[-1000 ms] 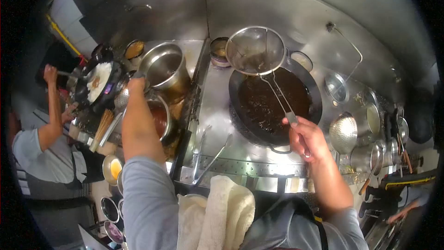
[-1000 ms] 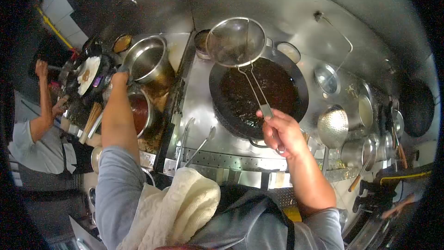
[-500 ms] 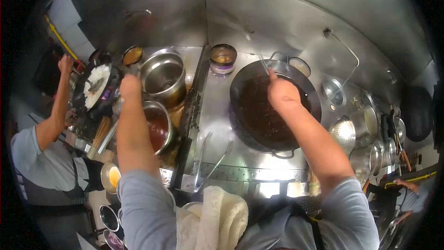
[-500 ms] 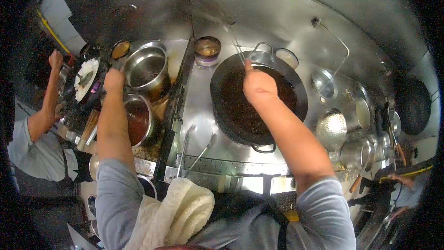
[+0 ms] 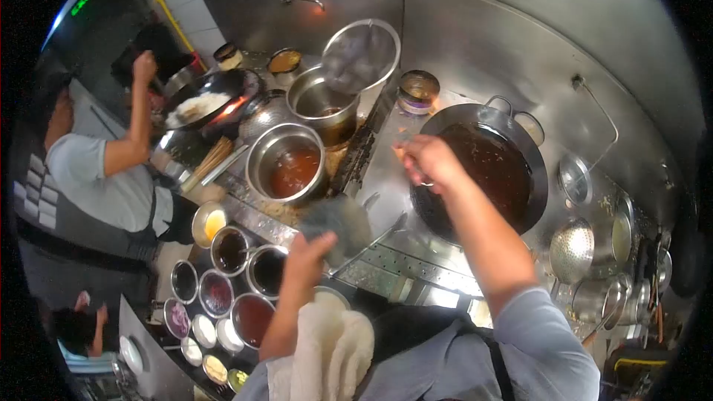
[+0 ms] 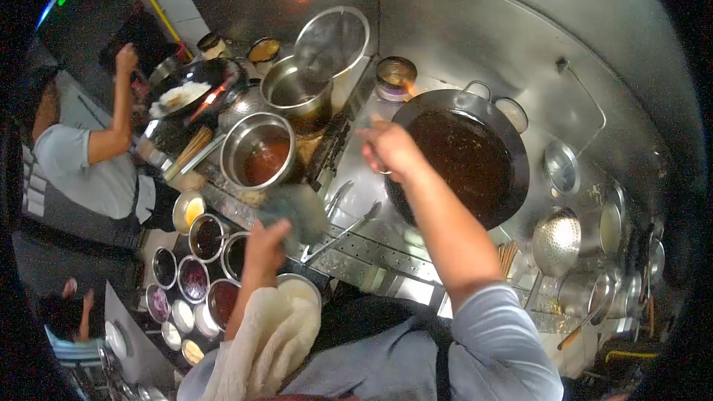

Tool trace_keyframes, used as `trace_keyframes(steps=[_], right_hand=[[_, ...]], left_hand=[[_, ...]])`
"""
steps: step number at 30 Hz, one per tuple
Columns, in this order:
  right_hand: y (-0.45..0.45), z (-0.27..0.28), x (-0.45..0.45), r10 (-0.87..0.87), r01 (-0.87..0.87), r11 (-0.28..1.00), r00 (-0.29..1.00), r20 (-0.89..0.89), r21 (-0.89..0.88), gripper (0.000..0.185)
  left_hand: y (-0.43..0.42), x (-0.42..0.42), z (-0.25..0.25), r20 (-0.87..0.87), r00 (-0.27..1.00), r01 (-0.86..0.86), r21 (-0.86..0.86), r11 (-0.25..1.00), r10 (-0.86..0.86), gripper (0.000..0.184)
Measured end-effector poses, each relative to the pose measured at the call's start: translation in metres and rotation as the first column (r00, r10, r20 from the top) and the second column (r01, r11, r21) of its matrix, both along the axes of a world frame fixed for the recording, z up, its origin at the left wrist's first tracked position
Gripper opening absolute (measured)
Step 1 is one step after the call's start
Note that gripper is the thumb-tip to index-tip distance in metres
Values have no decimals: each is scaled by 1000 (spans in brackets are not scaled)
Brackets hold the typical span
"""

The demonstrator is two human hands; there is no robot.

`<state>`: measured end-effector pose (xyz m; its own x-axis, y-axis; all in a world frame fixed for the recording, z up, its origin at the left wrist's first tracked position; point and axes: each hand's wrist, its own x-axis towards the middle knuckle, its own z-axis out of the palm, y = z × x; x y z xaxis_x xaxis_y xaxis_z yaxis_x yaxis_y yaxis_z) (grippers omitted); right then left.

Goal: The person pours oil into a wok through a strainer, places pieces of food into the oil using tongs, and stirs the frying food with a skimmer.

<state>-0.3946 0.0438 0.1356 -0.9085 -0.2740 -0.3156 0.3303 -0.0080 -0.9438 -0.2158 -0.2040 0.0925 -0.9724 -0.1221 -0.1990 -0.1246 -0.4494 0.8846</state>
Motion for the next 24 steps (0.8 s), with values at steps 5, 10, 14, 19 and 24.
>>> trace_keyframes(steps=[5, 10, 14, 19, 24], right_hand=[[-66, -86, -16, 137, -57, 925, 972, 190, -377, 27], [-38, -82, 44, 124, 133, 852, 889, -441, 507, 49], [86, -83, 181, 192, 13, 918, 859, -475, 396, 33], [217, -134, 328, 124, -98, 969, 986, -107, 228, 30], [312, -125, 408, 100, 115, 789, 945, -310, 604, 27]], left_hand=[[45, 98, -54, 156, 970, 178, 76, 981, -188, 50], [107, 139, -84, 237, 908, 354, 7, 935, -345, 47], [170, 137, -142, 477, 694, 656, -110, 747, -539, 53], [271, 137, -184, 400, 767, 618, -671, 409, -502, 57], [302, 140, -180, 139, 909, 158, -987, 19, -392, 50]])
